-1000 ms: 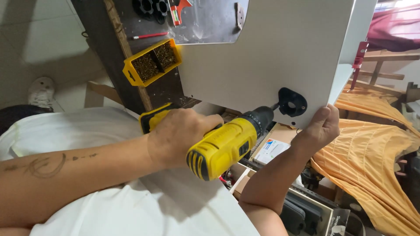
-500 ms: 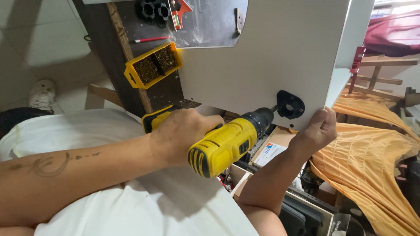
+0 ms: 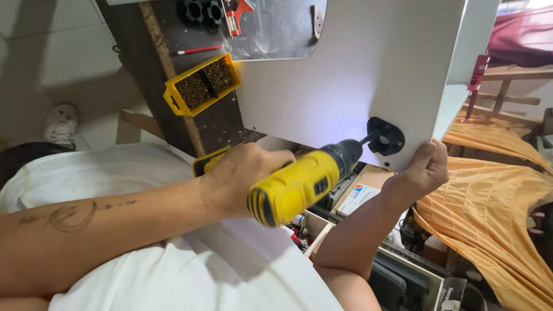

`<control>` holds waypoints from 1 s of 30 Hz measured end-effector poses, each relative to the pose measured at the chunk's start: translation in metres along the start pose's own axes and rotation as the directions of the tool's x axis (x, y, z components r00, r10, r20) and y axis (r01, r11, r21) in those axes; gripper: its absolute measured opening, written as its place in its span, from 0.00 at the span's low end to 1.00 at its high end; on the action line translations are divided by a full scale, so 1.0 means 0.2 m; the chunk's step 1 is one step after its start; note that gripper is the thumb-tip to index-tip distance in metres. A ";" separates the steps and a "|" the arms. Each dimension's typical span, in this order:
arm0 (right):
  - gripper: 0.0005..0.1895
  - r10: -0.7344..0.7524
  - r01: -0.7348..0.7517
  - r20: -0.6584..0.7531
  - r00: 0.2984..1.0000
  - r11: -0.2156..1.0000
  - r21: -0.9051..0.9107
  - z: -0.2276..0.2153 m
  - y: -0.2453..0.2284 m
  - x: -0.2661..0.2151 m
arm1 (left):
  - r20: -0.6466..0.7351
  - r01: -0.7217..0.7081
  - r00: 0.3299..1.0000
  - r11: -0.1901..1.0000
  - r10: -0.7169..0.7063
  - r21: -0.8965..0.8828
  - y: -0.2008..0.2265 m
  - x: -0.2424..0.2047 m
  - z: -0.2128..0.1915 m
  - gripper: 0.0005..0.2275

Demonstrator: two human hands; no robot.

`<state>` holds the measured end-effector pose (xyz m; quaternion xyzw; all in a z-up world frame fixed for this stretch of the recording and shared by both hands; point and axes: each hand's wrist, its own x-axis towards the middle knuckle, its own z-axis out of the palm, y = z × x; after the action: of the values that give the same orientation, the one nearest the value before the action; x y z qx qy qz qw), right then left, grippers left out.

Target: Assembling a white wooden cabinet by installing hardware with a power drill and measuring/marking for further assembly using a square and pencil.

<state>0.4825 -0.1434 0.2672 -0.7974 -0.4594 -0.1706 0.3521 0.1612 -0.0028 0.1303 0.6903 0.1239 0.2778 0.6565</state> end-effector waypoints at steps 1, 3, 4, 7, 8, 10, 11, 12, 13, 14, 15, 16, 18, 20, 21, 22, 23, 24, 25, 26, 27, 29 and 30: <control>0.21 0.007 -0.007 -0.004 1.000 1.000 -0.016 0.00 -0.02 0.00 | -0.004 0.013 1.000 0.999 -0.013 -0.035 0.01 0.00 0.00 0.03; 0.23 0.010 -0.010 -0.016 1.000 1.000 -0.025 0.02 -0.02 0.00 | -0.009 0.018 1.000 0.998 -0.019 -0.063 0.00 0.01 0.00 0.03; 0.22 -0.006 0.006 -0.009 1.000 1.000 -0.008 0.01 0.00 0.01 | -0.004 0.040 0.999 0.996 -0.041 -0.078 -0.01 0.01 0.01 0.03; 0.21 -0.021 0.021 -0.002 1.000 1.000 0.024 0.00 0.03 0.01 | -0.007 0.059 0.998 0.981 -0.061 -0.184 -0.05 0.00 0.04 0.03; 0.20 -0.017 0.017 -0.001 1.000 0.999 0.030 -0.01 0.04 0.01 | -0.010 0.056 0.998 0.959 -0.061 -0.279 -0.06 0.00 0.05 0.04; 0.21 -0.023 0.024 -0.002 1.000 0.999 0.028 -0.01 0.05 0.01 | -0.009 0.045 0.999 0.974 -0.048 -0.223 -0.03 0.00 0.02 0.04; 0.21 -0.034 0.034 -0.002 0.999 0.999 0.027 -0.01 0.06 0.02 | -0.012 0.031 0.999 0.986 -0.034 -0.166 -0.02 0.00 0.00 0.05; 0.21 -0.038 0.038 -0.001 0.999 0.999 0.027 0.00 0.05 0.03 | -0.016 0.030 0.999 0.985 -0.033 -0.168 -0.05 0.01 0.02 0.05; 0.21 -0.050 0.050 -0.010 0.999 0.999 0.012 0.00 0.05 0.04 | -0.026 0.010 1.000 0.987 -0.014 -0.162 -0.08 0.01 0.04 0.06; 0.21 -0.055 0.055 -0.018 0.998 0.998 -0.003 0.00 0.05 0.02 | -0.031 -0.003 1.000 0.988 -0.002 -0.156 -0.11 0.00 0.06 0.07; 0.21 -0.051 0.051 -0.014 0.999 0.999 -0.004 -0.01 0.02 -0.01 | -0.030 0.003 1.000 0.987 -0.008 -0.158 -0.11 -0.04 0.08 0.07; 0.20 -0.075 0.075 -0.009 0.997 0.996 -0.046 0.00 -0.01 -0.02 | -0.014 0.018 1.000 0.981 -0.021 -0.193 -0.12 -0.03 0.06 0.09; 0.20 -0.097 0.096 -0.007 0.995 0.991 -0.091 0.02 -0.07 -0.01 | 0.006 0.033 0.999 0.973 -0.033 -0.228 -0.16 -0.02 0.06 0.11; 0.25 -0.149 0.149 0.010 0.989 0.983 -0.106 0.05 -0.11 0.00 | -0.052 -0.106 0.994 0.979 0.098 -0.174 -0.23 -0.04 0.07 0.13; 0.25 -0.147 0.146 -0.001 0.989 0.984 -0.097 0.04 -0.14 -0.01 | -0.049 -0.109 0.994 0.981 0.103 -0.161 -0.31 -0.09 0.09 0.13; 0.28 -0.191 0.193 0.025 0.981 0.974 -0.123 0.04 -0.17 -0.02 | -0.075 -0.120 0.991 0.978 0.109 -0.171 -0.37 -0.14 0.08 0.16; 0.33 -0.235 0.240 0.051 0.971 0.960 -0.147 0.05 -0.20 -0.03 | -0.102 -0.132 0.988 0.975 0.115 -0.180 -0.44 -0.19 0.07 0.19; 0.33 -0.220 0.222 0.031 0.975 0.965 -0.138 0.03 -0.22 -0.03 | -0.084 -0.130 0.989 0.978 0.118 -0.160 -0.42 -0.26 -0.02 0.19; 0.32 -0.297 0.317 0.114 0.948 0.913 -0.256 0.01 -0.23 -0.03 | -0.110 -0.128 0.986 0.991 0.122 -0.048 -0.41 -0.32 -0.10 0.25; 0.35 -0.346 0.403 0.213 0.914 0.843 -0.357 -0.01 -0.25 -0.04 | -0.131 -0.112 0.984 0.992 0.120 0.066 -0.38 -0.40 -0.19 0.31; 0.35 -0.326 0.377 0.197 0.925 0.858 -0.349 -0.04 -0.22 -0.03 | -0.109 -0.103 0.988 0.991 0.112 0.087 -0.42 -0.46 -0.22 0.31; 0.35 -0.252 0.309 0.190 0.949 0.864 -0.398 -0.04 -0.16 -0.06 | -0.233 -0.051 0.971 0.997 0.063 0.058 -0.50 -0.64 -0.35 0.33; 0.35 -0.215 0.266 0.175 0.961 0.889 -0.373 -0.04 -0.17 -0.06 | -0.206 -0.024 0.978 0.995 0.043 0.096 -0.64 -0.72 -0.35 0.33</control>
<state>0.4488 -0.1450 0.2792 -0.7979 -0.5328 -0.2498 0.1305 0.0304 -0.0076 -0.0266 0.6894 0.1930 0.3533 0.6022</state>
